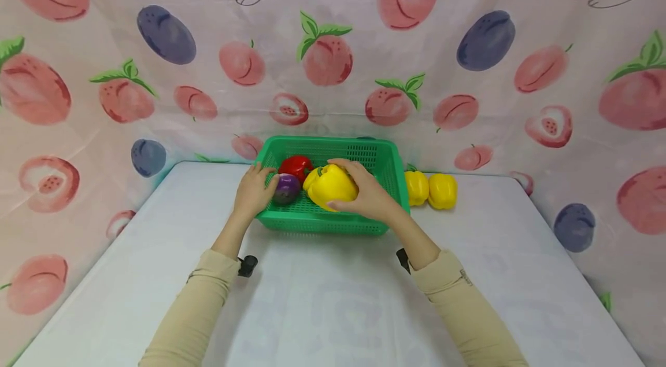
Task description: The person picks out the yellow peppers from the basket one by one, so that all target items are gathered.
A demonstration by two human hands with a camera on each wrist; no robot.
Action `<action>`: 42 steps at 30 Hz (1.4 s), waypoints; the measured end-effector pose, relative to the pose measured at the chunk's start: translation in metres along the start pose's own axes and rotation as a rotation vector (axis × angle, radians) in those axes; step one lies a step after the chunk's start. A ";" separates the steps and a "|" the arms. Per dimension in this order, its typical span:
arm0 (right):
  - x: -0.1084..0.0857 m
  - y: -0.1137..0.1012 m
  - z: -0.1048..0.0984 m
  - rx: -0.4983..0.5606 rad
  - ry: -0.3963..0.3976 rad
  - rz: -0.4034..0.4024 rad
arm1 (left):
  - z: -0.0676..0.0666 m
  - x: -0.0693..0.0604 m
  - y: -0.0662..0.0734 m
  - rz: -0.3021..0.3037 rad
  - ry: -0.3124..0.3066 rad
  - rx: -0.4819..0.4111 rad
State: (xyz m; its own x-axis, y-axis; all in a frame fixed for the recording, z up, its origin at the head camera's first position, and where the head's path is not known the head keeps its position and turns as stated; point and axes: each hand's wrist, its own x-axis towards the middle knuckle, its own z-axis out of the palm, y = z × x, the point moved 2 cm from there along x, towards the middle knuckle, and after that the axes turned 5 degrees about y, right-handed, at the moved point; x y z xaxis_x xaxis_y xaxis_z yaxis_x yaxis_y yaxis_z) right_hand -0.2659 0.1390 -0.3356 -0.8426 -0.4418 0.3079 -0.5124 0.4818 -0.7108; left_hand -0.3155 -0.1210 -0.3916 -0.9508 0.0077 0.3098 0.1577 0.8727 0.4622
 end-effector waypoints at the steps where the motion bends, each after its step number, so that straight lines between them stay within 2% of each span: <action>1: -0.002 0.000 -0.001 0.005 0.014 0.013 | 0.000 0.000 0.000 0.002 0.000 0.001; 8: -0.017 0.000 -0.008 0.027 0.079 0.116 | 0.000 0.000 0.001 0.006 0.000 0.004; 18: -0.038 0.005 -0.018 0.044 0.127 0.222 | 0.000 0.000 0.000 0.011 0.005 0.008; 27: -0.060 0.015 -0.022 0.020 0.184 0.262 | 0.000 0.000 -0.001 0.015 0.006 0.011; 35: -0.075 0.024 -0.037 0.009 0.236 0.318 | -0.001 0.000 0.001 0.014 -0.007 0.003; 42: -0.084 0.033 -0.045 -0.008 0.288 0.298 | -0.001 0.001 0.000 0.015 -0.011 0.012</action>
State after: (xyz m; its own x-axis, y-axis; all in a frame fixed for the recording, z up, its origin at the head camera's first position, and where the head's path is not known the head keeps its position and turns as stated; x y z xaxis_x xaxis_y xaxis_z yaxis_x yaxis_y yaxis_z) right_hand -0.2192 0.2263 -0.3562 -0.9657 -0.0527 0.2541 -0.2389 0.5631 -0.7911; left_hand -0.3161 -0.1216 -0.3900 -0.9513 0.0262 0.3071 0.1686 0.8783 0.4474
